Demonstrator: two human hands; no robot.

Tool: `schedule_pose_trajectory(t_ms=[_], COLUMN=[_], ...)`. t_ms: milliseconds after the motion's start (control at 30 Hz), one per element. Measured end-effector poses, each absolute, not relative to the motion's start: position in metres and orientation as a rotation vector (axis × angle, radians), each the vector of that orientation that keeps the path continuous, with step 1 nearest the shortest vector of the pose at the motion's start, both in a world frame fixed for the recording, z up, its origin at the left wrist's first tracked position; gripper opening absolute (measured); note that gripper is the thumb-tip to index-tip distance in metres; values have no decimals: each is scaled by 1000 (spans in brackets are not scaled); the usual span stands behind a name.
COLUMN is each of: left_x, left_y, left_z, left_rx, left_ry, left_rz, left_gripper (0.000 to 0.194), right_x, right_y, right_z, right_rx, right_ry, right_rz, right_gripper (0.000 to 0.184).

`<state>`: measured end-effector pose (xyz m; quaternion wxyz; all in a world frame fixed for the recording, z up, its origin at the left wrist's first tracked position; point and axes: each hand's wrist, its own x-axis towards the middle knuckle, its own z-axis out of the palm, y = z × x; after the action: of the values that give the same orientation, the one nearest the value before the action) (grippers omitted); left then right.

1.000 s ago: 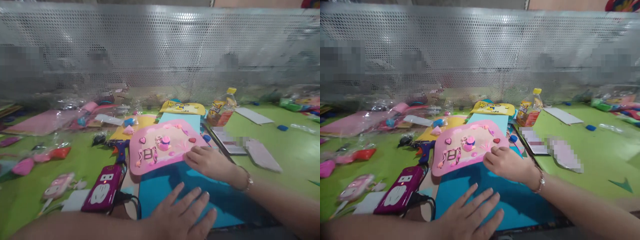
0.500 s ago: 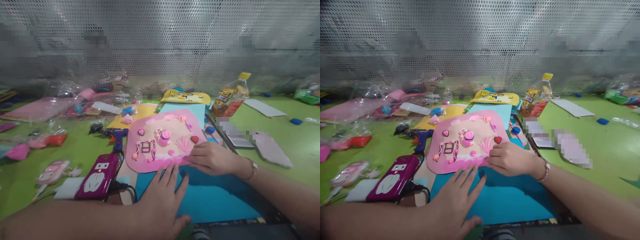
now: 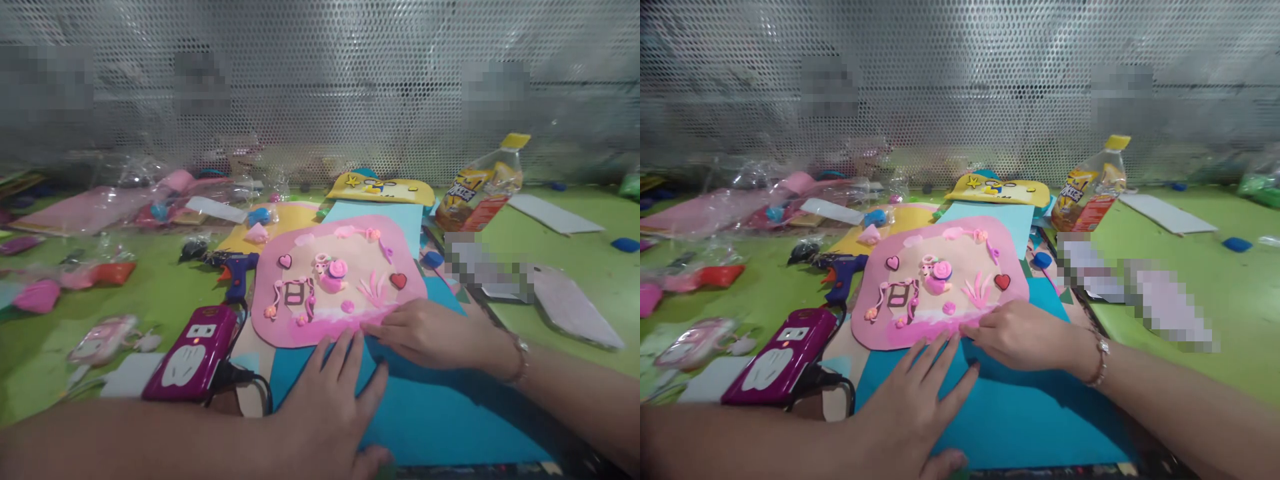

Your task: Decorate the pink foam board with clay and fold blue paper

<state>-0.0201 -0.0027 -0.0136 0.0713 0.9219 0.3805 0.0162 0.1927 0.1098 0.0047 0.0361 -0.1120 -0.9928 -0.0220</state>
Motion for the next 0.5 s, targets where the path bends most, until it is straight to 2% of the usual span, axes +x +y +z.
schedule_pose_trajectory(t_ms=[200,500], left_x=[-19,-11], left_y=[-3,-10], left_z=[-20,-28], left_rx=[2789,2865], left_ry=[1115,1294], left_rz=[31,11], left_gripper=[74,79], right_x=[197,198], right_y=[111,117], right_z=[8,10], right_rx=[-292,-213], right_ry=[-3134,-3105], right_rz=[-21,185], right_gripper=[40,37])
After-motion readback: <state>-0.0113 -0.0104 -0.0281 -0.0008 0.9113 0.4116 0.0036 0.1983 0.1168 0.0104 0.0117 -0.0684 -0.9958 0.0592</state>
